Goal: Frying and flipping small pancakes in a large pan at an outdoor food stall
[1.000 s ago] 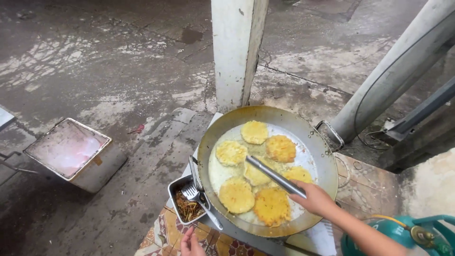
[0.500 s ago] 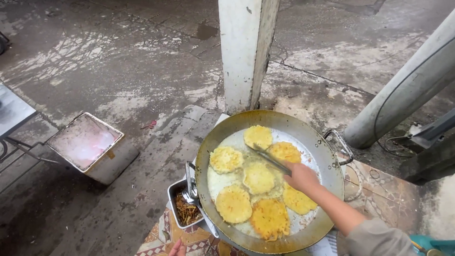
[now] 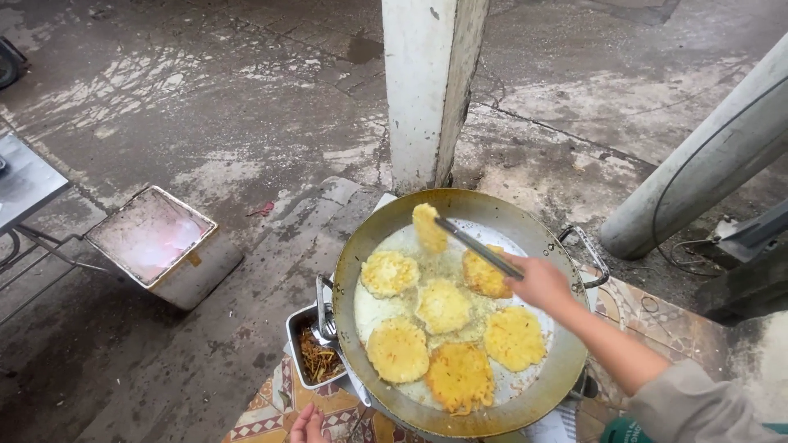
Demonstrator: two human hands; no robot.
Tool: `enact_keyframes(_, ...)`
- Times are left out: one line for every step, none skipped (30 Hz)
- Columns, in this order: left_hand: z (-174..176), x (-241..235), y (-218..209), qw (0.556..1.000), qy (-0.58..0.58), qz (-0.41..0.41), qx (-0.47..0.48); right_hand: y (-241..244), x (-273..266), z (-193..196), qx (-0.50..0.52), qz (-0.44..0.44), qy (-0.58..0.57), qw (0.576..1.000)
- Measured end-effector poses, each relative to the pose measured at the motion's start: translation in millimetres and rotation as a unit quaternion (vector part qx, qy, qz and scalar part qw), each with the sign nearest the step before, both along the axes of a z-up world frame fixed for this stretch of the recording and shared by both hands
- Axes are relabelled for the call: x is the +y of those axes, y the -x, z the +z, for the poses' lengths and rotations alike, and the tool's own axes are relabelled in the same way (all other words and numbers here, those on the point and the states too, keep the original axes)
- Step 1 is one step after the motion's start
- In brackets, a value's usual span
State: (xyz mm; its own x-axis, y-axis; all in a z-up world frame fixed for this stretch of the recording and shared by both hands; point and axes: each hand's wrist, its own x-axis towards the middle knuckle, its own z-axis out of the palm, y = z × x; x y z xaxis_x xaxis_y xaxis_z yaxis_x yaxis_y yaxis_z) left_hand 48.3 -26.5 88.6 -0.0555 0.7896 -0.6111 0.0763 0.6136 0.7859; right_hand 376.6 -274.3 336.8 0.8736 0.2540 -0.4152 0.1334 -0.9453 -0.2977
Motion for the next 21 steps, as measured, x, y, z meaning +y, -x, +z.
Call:
enact_keyframes(4, -3, 0, 1.000, 0.001, 0.000, 0.001, -4, -3, -1, 0.001, 0.000, 0.001, 1.000)
enact_keyframes(7, -5, -3, 1.000, -0.005, 0.008, -0.001, -9, -5, -1, 0.066, -0.082, -0.074, 0.992)
enact_keyframes(9, -6, -5, 1.000, -0.011, 0.015, -0.004, -14, -7, -2, 0.129, -0.163, -0.148, 0.967)
enact_keyframes(15, -6, -2, 1.000, -0.009, 0.015, -0.001, -18, -8, -15, 0.131, -0.164, -0.146, 0.967)
enact_keyframes(20, -6, 0, 1.000, -0.006, 0.002, -0.022, -22, -8, -28, 0.152, -0.184, -0.163, 0.957)
enact_keyframes(24, -5, 3, 0.999, -0.002, -0.011, -0.042, -26, -8, -42, 0.174, -0.205, -0.180, 0.946)
enact_keyframes(33, -9, 4, 0.999, 0.000, -0.012, -0.039, -22, -6, -37, 0.176, -0.207, -0.177, 0.946)
enact_keyframes(44, -10, 4, 0.999, -0.002, -0.014, -0.028, -19, -2, -31, 0.152, -0.200, -0.105, 0.962)
enact_keyframes(55, -11, 4, 1.000, -0.005, -0.015, -0.018, -15, 2, -25, 0.128, -0.191, -0.033, 0.973)
enact_keyframes(62, -14, 2, 1.000, -0.004, -0.017, -0.017, -13, 5, -28, 0.129, -0.193, -0.032, 0.972)
enact_keyframes(70, -17, 0, 1.000, -0.007, -0.012, -0.011, -10, 7, -31, 0.124, -0.167, -0.023, 0.978)
enact_keyframes(78, -20, -1, 1.000, -0.009, -0.008, -0.003, -6, 9, -34, 0.120, -0.142, -0.012, 0.982)
enact_keyframes(82, -25, 0, 1.000, -0.007, -0.011, 0.000, -2, 0, -35, 0.122, -0.145, -0.010, 0.982)
enact_keyframes(85, -27, -2, 1.000, -0.026, -0.013, 0.000, 0, -7, -36, 0.060, -0.095, 0.028, 0.993)
enact_keyframes(89, -29, -4, 0.999, -0.046, -0.015, 0.000, 1, -13, -36, -0.003, -0.044, 0.066, 0.997)
enact_keyframes(113, -34, -6, 0.999, -0.043, -0.018, 0.002, 10, -28, -30, -0.001, -0.047, 0.069, 0.997)
enact_keyframes(137, -40, -8, 0.997, -0.065, -0.042, -0.008, 19, -42, -24, -0.028, 0.022, 0.126, 0.991)
enact_keyframes(161, -46, -11, 0.994, -0.086, -0.063, -0.019, 28, -56, -17, -0.054, 0.093, 0.183, 0.977)
enact_keyframes(166, -48, -12, 0.994, -0.082, -0.064, -0.018, 37, -68, -24, -0.052, 0.092, 0.186, 0.977)
enact_keyframes(172, -51, -15, 0.994, -0.076, -0.072, -0.035, 46, -79, -30, -0.058, 0.118, 0.233, 0.964)
enact_keyframes(177, -53, -16, 0.993, -0.070, -0.079, -0.052, 56, -91, -36, -0.063, 0.143, 0.279, 0.947)
